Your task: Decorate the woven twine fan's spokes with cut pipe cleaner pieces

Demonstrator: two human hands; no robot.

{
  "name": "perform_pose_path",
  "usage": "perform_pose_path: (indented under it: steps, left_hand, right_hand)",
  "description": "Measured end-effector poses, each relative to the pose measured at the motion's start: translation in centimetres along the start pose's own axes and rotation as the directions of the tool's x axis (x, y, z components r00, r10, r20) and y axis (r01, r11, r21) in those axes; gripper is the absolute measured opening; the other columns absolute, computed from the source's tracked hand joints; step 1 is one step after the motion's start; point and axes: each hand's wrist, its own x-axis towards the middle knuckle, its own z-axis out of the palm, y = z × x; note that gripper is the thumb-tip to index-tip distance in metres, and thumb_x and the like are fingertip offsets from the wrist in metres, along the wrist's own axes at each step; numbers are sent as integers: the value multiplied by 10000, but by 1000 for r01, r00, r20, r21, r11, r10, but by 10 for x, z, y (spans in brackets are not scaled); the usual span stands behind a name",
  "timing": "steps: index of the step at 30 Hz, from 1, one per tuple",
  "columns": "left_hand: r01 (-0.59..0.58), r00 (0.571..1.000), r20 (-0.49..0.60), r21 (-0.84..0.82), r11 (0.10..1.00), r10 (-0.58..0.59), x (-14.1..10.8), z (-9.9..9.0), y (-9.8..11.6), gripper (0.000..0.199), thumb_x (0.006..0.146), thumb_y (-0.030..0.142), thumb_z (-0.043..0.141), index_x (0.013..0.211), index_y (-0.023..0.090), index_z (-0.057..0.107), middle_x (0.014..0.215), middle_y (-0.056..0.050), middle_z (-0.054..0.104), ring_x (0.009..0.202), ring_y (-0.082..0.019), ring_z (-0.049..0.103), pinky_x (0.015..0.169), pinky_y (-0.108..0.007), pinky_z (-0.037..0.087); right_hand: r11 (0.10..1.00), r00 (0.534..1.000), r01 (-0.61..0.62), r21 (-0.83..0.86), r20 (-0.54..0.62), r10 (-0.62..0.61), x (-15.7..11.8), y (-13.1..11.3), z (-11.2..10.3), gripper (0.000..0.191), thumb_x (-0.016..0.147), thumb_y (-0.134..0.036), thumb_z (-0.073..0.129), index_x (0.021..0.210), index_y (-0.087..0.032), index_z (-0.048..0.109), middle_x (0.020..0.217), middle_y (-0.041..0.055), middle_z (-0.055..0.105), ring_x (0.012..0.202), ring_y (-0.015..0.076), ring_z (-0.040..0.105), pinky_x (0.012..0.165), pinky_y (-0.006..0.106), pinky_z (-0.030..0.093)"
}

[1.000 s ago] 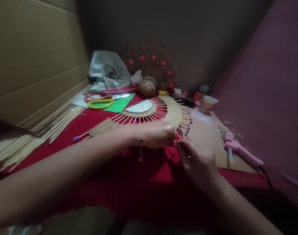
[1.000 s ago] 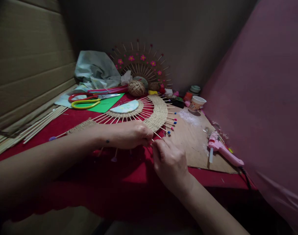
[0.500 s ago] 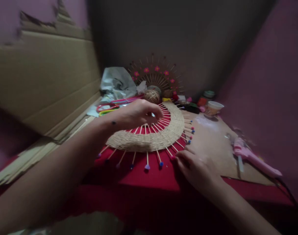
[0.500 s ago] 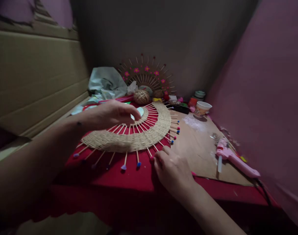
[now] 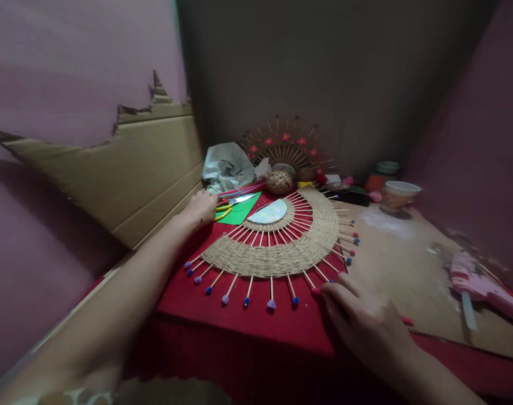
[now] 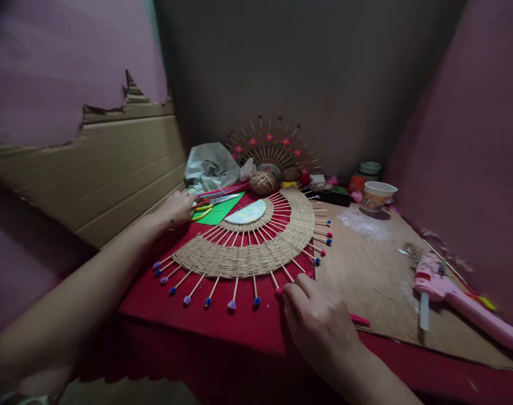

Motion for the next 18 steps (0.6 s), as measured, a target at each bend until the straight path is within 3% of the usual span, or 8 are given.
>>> perform_pose_path:
  steps: [3,6,10,12,14,15,16,18]
  left_hand:
    - [-46,998,38,13,999,46,7,2,4,359,814,283,499,1144,168,579,1159,-151,627,1061,-282,571,885,-382,413]
    - [-46,999,27,34,998,45,2,-4,8,395,809,258,508,1173,106,539,1140,-202,615,1065,-318,563,904,-439,387]
    - [13,998,54,23,1000,-15,-21,-27,4,381,802,286,515,1076,27,567,987,-236,634,921,-349,599,750,-427,438]
    - [37,995,94,-35,999,-33,-37,-41,1,389,822,399,486,949,52,610,895,-187,633,831,-313,601,655,-374,440]
    - [37,988,152,-176,984,-10,-59,-53,3,308,816,399,514,830,105,605,752,-82,615,698,-193,575,603,-285,417]
    - [46,981,191,-375,926,28,-73,-57,7,241,778,366,579,790,125,581,673,-36,584,622,-144,536,565,-249,397]
    - [30,964,229,-599,800,135,-89,-60,13,251,766,397,601,757,154,540,580,6,528,528,-110,484,502,-224,368]
    - [157,849,337,-897,414,408,-125,-62,32,248,739,402,627,731,196,490,490,46,461,402,-87,395,394,-210,304]
  right_hand:
    - [999,1000,-28,39,6,28,-1,1,-2,283,905,-202,417,784,-144,665,689,58,612,540,143,585,468,269,409]
    - [994,998,-55,90,43,51,-1,3,-5,262,893,-186,426,798,-137,665,698,61,610,571,148,596,488,267,435]
    - [990,995,-76,121,81,66,0,3,-8,246,876,-161,438,801,-119,668,695,67,601,603,157,599,521,275,459]
    - [989,993,-85,121,94,74,1,3,-8,242,870,-157,444,786,-111,666,693,70,595,609,159,592,530,278,462]
    - [989,991,-93,113,105,81,1,2,-9,237,866,-158,449,771,-109,661,696,72,591,615,160,587,536,281,464]
    - [989,990,-96,109,110,84,1,2,-9,233,864,-160,452,767,-110,658,699,71,592,617,159,586,538,281,464]
    - [989,990,-99,108,115,87,1,2,-9,229,864,-161,454,768,-112,656,702,70,592,616,156,584,538,278,464]
    - [989,989,-104,110,117,91,1,1,-9,219,864,-165,460,773,-115,653,705,68,596,615,151,584,540,272,463]
